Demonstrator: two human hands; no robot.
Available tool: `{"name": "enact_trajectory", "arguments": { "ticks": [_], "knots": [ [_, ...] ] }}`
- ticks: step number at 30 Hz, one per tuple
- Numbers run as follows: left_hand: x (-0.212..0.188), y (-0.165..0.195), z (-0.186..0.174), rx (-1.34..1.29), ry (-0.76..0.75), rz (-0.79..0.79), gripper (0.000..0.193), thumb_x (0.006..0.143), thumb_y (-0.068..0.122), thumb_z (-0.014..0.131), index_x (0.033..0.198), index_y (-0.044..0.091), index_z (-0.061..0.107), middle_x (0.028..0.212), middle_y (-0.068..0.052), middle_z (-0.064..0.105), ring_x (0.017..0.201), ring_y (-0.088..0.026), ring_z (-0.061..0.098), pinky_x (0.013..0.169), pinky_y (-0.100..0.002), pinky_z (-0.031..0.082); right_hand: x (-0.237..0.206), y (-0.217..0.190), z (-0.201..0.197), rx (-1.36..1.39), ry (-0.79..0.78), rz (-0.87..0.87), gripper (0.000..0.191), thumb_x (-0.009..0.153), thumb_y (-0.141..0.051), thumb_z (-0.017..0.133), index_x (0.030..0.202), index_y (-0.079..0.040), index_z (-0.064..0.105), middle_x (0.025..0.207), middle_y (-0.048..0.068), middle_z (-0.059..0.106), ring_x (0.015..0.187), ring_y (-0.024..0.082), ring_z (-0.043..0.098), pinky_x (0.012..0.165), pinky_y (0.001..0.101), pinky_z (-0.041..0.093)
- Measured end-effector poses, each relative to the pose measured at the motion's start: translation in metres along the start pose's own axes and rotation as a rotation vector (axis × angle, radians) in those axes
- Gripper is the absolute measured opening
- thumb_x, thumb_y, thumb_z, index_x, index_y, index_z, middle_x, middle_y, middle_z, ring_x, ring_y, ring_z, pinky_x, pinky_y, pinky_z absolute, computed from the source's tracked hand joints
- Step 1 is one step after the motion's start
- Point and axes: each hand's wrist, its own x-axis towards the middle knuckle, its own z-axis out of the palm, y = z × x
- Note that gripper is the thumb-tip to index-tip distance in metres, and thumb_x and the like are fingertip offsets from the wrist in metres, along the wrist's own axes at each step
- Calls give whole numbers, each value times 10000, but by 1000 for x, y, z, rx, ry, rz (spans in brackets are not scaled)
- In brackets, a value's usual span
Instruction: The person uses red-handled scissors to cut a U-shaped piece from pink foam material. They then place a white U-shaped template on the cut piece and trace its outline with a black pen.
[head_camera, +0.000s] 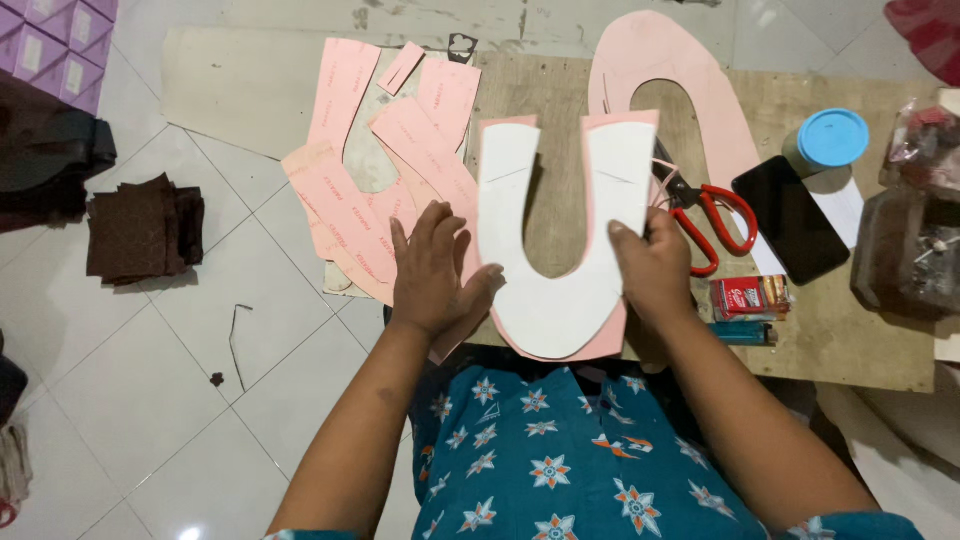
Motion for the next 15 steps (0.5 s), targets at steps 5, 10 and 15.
{"name": "enact_trajectory", "arguments": {
  "ticks": [5,10,15],
  "knots": [
    [-27,10,-6,166,72,195,758,758,579,771,1312,102,570,1477,-161,404,1453,-403,294,1137,-735,88,-11,13,-22,175,106,2,261,976,-117,631,1184,36,593,1053,112,707,871,122,664,774,274,560],
    [-46,5,-5,174,-16,172,665,841,490,730,1404,179,565,1542,-126,431,1430,-396,332,1133,-666,174,-15,14,-32,293,92,-9,242,998,-108,617,1183,45,583,1071,119,696,897,119,657,803,270,555],
    [-42,-19,-28,111,-78,183,556,810,313,727,1339,186,611,1511,-50,507,1428,-345,397,1129,-661,234,-16,8,-34,300,108,-5,243,985,-102,620,1182,35,587,1072,107,699,902,109,668,808,256,558]
  ]
}}
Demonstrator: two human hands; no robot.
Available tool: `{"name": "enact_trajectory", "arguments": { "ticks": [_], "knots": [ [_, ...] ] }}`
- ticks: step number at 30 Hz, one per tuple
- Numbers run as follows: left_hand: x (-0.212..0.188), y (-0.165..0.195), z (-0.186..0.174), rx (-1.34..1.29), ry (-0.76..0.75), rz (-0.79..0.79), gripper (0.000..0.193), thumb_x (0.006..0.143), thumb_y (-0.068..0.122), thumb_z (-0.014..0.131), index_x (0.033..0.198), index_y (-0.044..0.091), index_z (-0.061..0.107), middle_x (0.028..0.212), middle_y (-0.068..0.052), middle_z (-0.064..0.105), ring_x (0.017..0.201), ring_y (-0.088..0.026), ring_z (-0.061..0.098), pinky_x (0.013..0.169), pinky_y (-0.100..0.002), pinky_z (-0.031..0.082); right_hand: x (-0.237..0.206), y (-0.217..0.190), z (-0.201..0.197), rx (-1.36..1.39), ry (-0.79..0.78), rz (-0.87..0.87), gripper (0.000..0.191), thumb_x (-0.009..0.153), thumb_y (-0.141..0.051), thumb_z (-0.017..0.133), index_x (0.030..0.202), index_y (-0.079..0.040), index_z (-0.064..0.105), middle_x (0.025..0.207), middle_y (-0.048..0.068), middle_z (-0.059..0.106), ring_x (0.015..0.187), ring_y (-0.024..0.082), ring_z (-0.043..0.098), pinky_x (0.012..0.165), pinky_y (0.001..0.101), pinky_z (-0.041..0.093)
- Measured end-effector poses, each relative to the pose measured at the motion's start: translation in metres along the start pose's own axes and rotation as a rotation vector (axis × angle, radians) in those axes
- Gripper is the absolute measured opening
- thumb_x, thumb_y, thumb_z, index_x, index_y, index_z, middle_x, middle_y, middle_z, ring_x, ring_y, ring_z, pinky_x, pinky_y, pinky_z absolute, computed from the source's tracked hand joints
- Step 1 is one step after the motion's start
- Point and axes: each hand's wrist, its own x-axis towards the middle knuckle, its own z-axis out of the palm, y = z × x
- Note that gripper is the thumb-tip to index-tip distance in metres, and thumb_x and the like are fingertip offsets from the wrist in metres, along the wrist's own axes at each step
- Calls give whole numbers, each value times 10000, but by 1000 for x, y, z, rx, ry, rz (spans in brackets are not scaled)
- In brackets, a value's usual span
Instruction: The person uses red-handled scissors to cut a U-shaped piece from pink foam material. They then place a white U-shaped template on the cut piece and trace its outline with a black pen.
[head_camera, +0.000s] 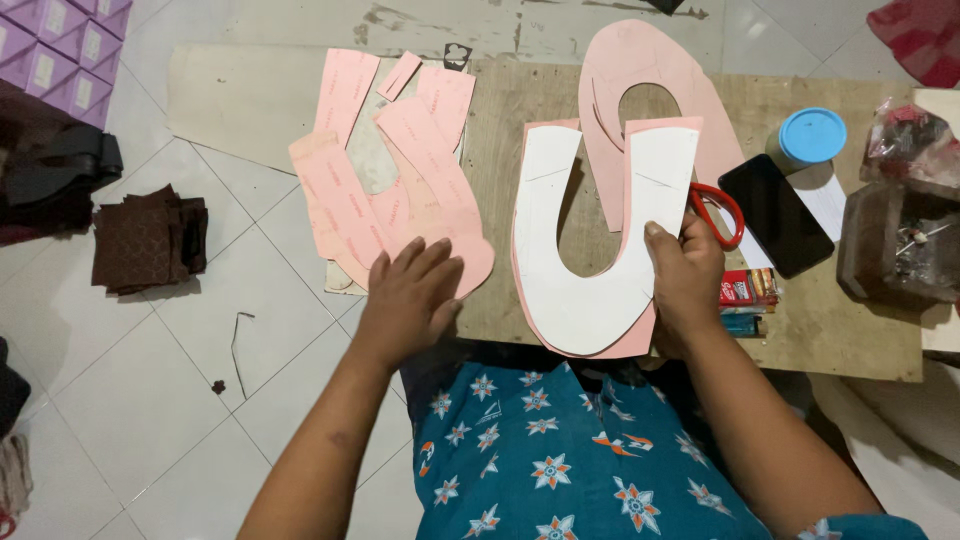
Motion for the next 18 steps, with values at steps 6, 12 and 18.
{"name": "enact_trajectory", "arguments": {
  "ticks": [6,12,18],
  "knots": [
    [-4,-12,-36,18,-164,-67,517,675,98,659,1186,179,661,1473,1,550,1440,-308,418,1115,-674,257,1,-8,1,-81,-47,-60,273,989,-104,637,1219,33,582,1062,112,688,875,117,651,769,270,544],
    [10,-6,-27,53,-52,-40,385,775,172,692,1159,149,662,1410,-15,586,1444,-299,441,1178,-683,229,3,-17,25,-407,-125,-96,482,904,-131,692,1347,12,563,1113,80,697,889,136,667,773,283,551],
    [51,-1,4,-13,121,63,696,851,435,701,1418,70,532,1533,-152,464,1472,-352,335,1139,-680,172,12,-23,48,-775,-159,-343,551,889,-190,765,1378,-19,578,1181,157,621,1010,262,647,867,375,528]
  ]
}}
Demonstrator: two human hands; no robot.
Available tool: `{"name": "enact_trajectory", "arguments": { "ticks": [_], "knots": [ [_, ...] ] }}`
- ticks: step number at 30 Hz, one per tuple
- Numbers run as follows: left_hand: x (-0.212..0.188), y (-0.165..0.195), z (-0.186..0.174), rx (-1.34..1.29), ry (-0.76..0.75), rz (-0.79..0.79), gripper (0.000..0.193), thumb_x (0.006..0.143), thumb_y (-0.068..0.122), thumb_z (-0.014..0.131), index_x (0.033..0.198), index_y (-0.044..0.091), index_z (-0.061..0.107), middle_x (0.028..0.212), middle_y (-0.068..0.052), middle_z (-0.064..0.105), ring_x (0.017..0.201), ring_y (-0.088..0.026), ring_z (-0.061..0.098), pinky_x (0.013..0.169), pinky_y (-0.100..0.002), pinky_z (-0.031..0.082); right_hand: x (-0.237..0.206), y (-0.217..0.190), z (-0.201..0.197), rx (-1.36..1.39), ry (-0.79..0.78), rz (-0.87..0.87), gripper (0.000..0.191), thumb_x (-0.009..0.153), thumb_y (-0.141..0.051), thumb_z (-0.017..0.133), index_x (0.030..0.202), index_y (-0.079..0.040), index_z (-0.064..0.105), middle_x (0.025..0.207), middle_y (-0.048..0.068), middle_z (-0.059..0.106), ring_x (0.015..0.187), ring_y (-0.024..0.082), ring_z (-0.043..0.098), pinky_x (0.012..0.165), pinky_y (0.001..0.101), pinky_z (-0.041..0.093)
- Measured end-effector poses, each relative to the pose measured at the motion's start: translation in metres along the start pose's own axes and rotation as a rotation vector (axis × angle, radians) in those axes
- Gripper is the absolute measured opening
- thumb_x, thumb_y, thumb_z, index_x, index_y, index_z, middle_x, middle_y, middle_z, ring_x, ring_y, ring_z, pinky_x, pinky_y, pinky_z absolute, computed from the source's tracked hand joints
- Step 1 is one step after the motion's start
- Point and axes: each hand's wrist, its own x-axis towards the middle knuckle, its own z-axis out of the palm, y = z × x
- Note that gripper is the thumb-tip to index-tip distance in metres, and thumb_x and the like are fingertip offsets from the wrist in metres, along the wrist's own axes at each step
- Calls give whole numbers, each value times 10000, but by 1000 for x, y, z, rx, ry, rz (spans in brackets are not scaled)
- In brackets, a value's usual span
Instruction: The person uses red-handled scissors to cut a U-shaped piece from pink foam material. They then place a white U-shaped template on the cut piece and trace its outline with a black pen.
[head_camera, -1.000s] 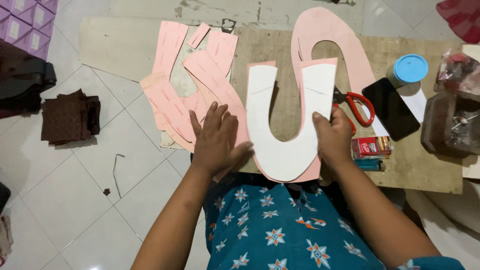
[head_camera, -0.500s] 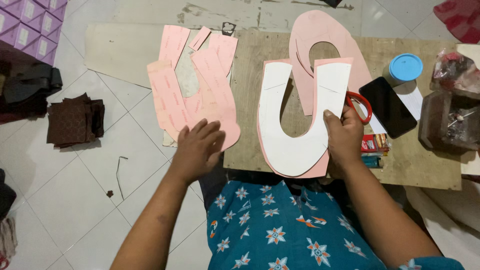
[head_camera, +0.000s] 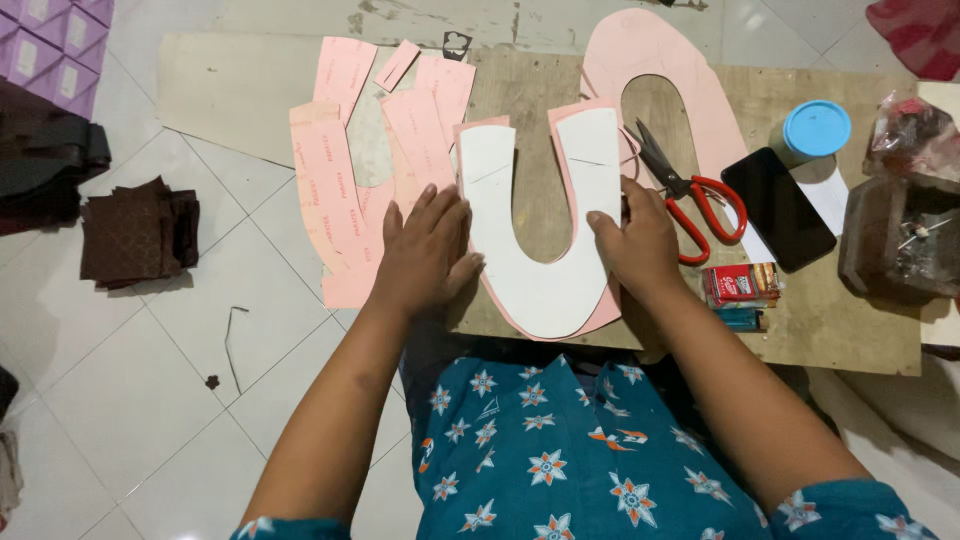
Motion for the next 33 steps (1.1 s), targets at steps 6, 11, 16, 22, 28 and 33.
{"name": "enact_trajectory", "arguments": {
  "ticks": [6,11,16,22,28,33],
  "knots": [
    [10,-6,12,91,-73,-53,748,904,561,573,1498,115,482,1600,-98,410,1517,-316,295,1209,-623,83,1,10,9,-155,-7,-69,610,897,-225,760,1400,34,532,1146,193,566,970,329,607,825,435,509],
    [13,-14,23,93,-71,-65,758,902,552,562,1518,120,474,1613,-93,392,1521,-312,285,1220,-599,60,-2,27,21,-159,83,-247,547,938,-193,736,1375,66,533,1202,236,574,1048,366,605,877,448,515],
    [14,-21,32,97,-82,-82,725,877,551,589,1456,121,517,1613,-99,395,1529,-298,286,1233,-590,60,1,42,29,-120,109,-355,400,989,-137,700,1329,48,601,1311,235,628,1189,387,628,1007,457,524],
    [15,-24,34,96,-76,-72,705,860,522,613,1428,111,539,1604,-96,408,1523,-298,295,1230,-591,71,18,50,21,-103,97,-151,471,956,-148,704,1320,114,559,1427,320,508,1057,377,641,882,417,539],
    [15,-24,34,80,-66,-73,697,849,510,621,1417,112,547,1607,-95,406,1526,-292,296,1236,-583,72,43,51,10,-238,98,-193,430,980,-86,615,1401,-2,588,1218,253,523,960,357,646,803,438,552],
    [15,-21,30,84,-87,-83,701,842,513,617,1410,110,540,1602,-96,403,1521,-296,287,1227,-587,64,74,36,-4,-426,47,-171,212,978,-162,711,1187,-130,718,1068,159,605,862,380,650,730,493,523]
  ]
}}
